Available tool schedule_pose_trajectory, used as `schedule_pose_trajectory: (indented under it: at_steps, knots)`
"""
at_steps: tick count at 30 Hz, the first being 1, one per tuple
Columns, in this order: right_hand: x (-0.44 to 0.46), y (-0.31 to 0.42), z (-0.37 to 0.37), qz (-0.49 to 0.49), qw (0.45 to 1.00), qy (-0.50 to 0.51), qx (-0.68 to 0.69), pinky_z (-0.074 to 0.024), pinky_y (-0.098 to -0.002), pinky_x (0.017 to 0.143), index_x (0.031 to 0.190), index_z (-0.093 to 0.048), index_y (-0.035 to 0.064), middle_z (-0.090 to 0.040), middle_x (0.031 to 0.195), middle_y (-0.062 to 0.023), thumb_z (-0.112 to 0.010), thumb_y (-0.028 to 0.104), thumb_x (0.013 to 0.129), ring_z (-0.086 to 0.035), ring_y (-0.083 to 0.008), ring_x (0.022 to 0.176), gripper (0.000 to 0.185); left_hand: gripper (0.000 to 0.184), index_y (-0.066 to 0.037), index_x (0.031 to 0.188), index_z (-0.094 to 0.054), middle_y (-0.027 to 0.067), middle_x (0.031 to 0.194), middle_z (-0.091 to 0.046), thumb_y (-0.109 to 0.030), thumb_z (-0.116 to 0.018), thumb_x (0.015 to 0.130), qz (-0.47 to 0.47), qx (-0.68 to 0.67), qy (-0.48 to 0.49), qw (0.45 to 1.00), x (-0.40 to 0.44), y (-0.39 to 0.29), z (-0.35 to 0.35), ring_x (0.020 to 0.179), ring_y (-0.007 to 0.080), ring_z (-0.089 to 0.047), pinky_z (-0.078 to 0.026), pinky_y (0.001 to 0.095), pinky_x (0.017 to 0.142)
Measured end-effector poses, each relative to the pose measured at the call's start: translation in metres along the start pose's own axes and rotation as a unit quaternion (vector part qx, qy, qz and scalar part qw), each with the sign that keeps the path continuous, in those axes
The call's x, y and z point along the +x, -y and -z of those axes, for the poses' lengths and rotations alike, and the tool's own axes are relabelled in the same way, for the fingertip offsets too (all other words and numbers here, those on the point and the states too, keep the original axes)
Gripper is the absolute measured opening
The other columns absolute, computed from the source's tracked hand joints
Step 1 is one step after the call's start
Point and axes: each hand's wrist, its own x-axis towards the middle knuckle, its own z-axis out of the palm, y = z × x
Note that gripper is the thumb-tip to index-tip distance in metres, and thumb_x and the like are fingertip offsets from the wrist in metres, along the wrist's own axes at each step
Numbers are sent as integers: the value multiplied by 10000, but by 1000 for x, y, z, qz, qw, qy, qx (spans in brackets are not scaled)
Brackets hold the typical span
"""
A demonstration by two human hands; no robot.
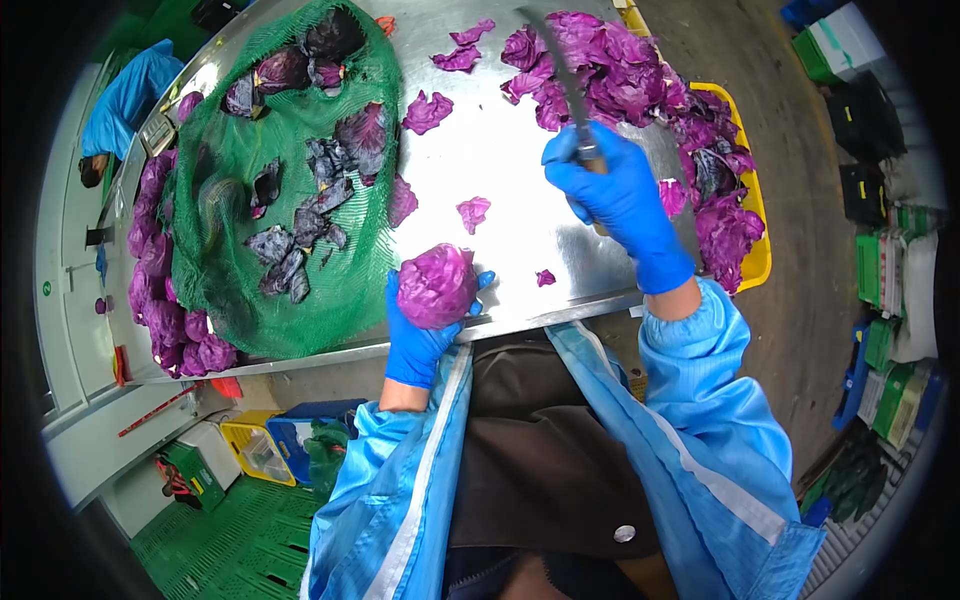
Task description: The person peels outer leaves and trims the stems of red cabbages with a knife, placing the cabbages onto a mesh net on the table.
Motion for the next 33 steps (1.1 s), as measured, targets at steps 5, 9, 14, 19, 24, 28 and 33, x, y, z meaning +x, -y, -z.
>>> schedule_pose_trajectory:
  at_steps: [5,9,14,19,24,28,33]
  knots:
    - [-6,-53,-47,-46,989,142,-9,-448,-226,599,1132,-622,15,-624,824,-11,-766,299,813,-543,-59,728,450,642,22,1352,-373,251,1317,-490,-494,-272,984,-101,431,-64,894,2,15,-42,1170,480,-508,-514,534,872]
    - [-10,-60,-53,35,991,107,-77,-438,-208,580,1097,-623,13,-636,839,-24,-742,279,841,-541,-42,707,387,613,16,1341,-387,229,1290,-513,-474,-281,988,-113,483,-60,866,3,13,-32,1111,463,-545,-538,518,827]
    - [13,-11,-9,-4,993,-114,-4,-424,-193,564,1132,-597,8,-575,711,0,-716,242,867,-537,-59,618,372,744,-10,1420,-323,238,1402,-418,-574,-289,936,-15,16,21,1000,0,0,-2,1228,524,-432,-472,584,925]
    - [-7,-57,-38,-76,984,85,-135,-498,-290,780,1258,-585,18,-668,881,-71,-753,379,811,-618,-156,826,599,788,-15,1438,-310,242,1403,-419,-458,-554,834,-18,65,-27,997,-9,-1,-26,1241,465,-454,-396,534,1049]
    - [-20,-62,-45,13,984,110,-139,-488,-291,834,1133,-680,73,-677,923,-78,-777,339,788,-630,-157,916,446,920,1,1426,-315,199,1387,-434,-190,-781,657,-73,358,-96,926,-6,0,-59,1223,318,-513,-417,438,1057]
    - [-24,-78,-45,122,985,77,-95,-498,-300,817,1090,-690,69,-670,921,-62,-795,299,766,-637,-160,891,411,945,-5,1385,-385,159,1322,-480,-106,-858,573,-166,532,-129,820,3,14,-60,1166,256,-540,-457,365,1013]
    - [-23,-68,-35,94,963,79,-242,-501,-294,789,1075,-689,58,-674,903,-76,-794,280,758,-641,-153,859,401,896,-1,1333,-435,139,1305,-499,-74,-867,552,-226,688,-119,679,4,15,-56,1177,238,-523,-432,356,1029]
